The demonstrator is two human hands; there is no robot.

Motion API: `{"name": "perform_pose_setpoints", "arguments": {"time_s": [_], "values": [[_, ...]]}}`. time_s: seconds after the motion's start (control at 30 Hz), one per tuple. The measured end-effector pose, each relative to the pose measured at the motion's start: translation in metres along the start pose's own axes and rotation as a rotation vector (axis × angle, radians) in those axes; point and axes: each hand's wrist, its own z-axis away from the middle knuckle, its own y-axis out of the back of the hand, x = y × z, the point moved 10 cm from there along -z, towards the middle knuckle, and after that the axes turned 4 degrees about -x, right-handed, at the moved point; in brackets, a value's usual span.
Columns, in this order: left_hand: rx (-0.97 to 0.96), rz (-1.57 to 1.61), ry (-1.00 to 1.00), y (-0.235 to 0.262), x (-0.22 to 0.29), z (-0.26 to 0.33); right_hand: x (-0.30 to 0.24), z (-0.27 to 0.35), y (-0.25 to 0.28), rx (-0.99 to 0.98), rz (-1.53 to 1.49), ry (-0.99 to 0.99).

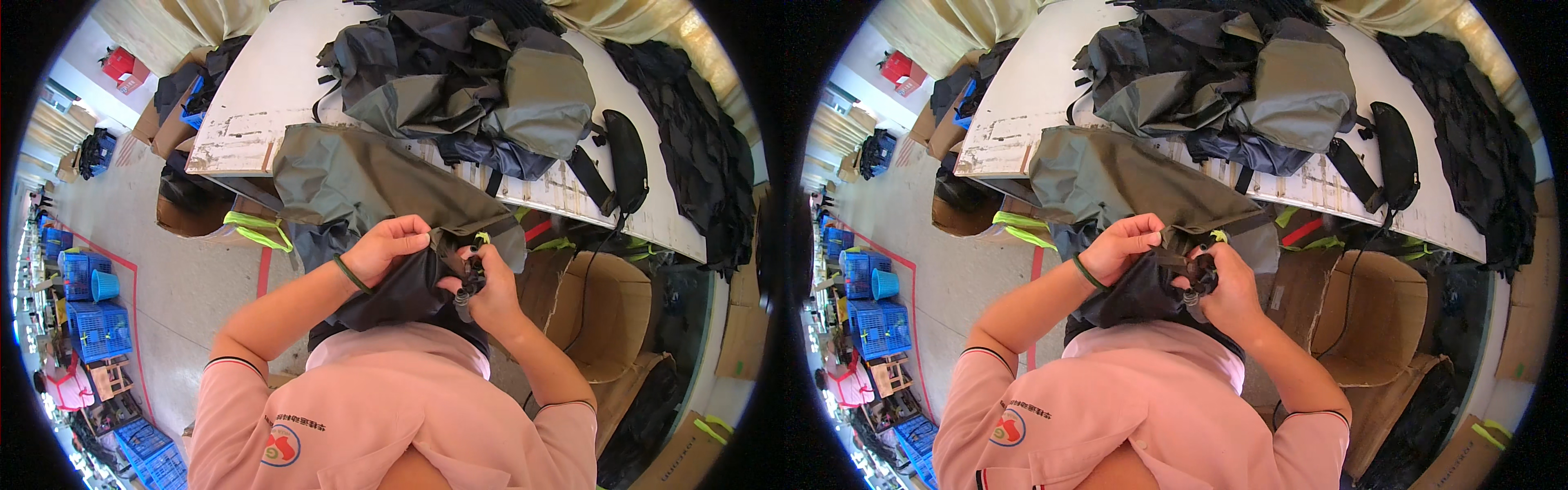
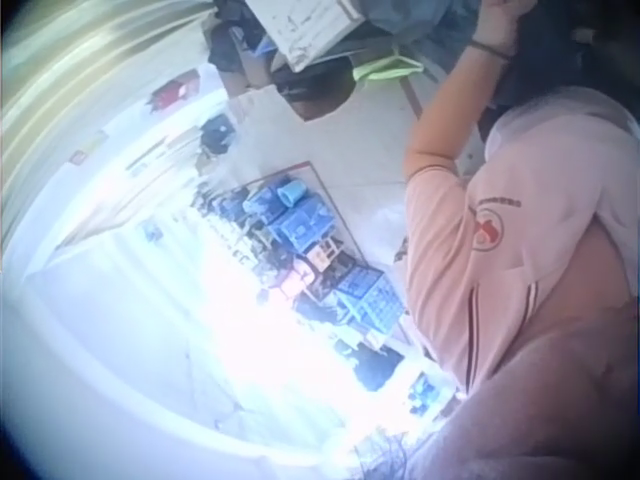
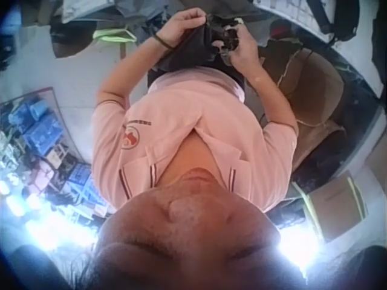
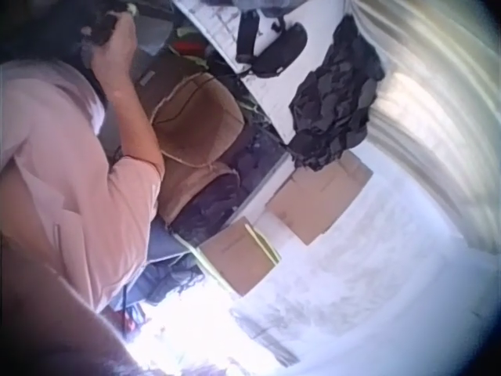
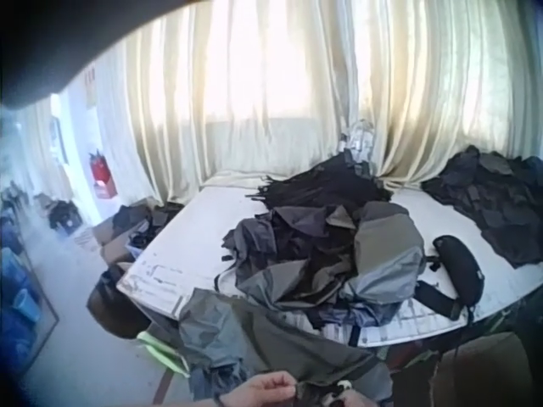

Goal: Inspecting and trimming loose threads from fabric pieces using scissors in a factory setting.

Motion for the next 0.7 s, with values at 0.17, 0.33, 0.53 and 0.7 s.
{"name": "perform_pose_setpoints", "arguments": {"time_s": [0.17, 0.33, 0.53, 0.7], "values": [[-0.012, -0.019, -0.079, -0.008, 0.013, 0.004, -0.002, -0.008, -0.002, 0.018, -0.056, 0.007], [0.009, -0.430, -0.270, -0.021, 0.045, 0.014, 0.010, -0.008, 0.004, -0.077, -0.238, -0.107], [-0.169, -1.262, -0.389, -0.066, 0.063, 0.025, 0.008, -0.006, 0.016, -0.233, -0.256, -0.199], [-0.026, -1.391, -0.510, -0.081, 0.072, 0.026, 0.010, -0.006, 0.016, -0.288, -0.314, -0.253]]}}
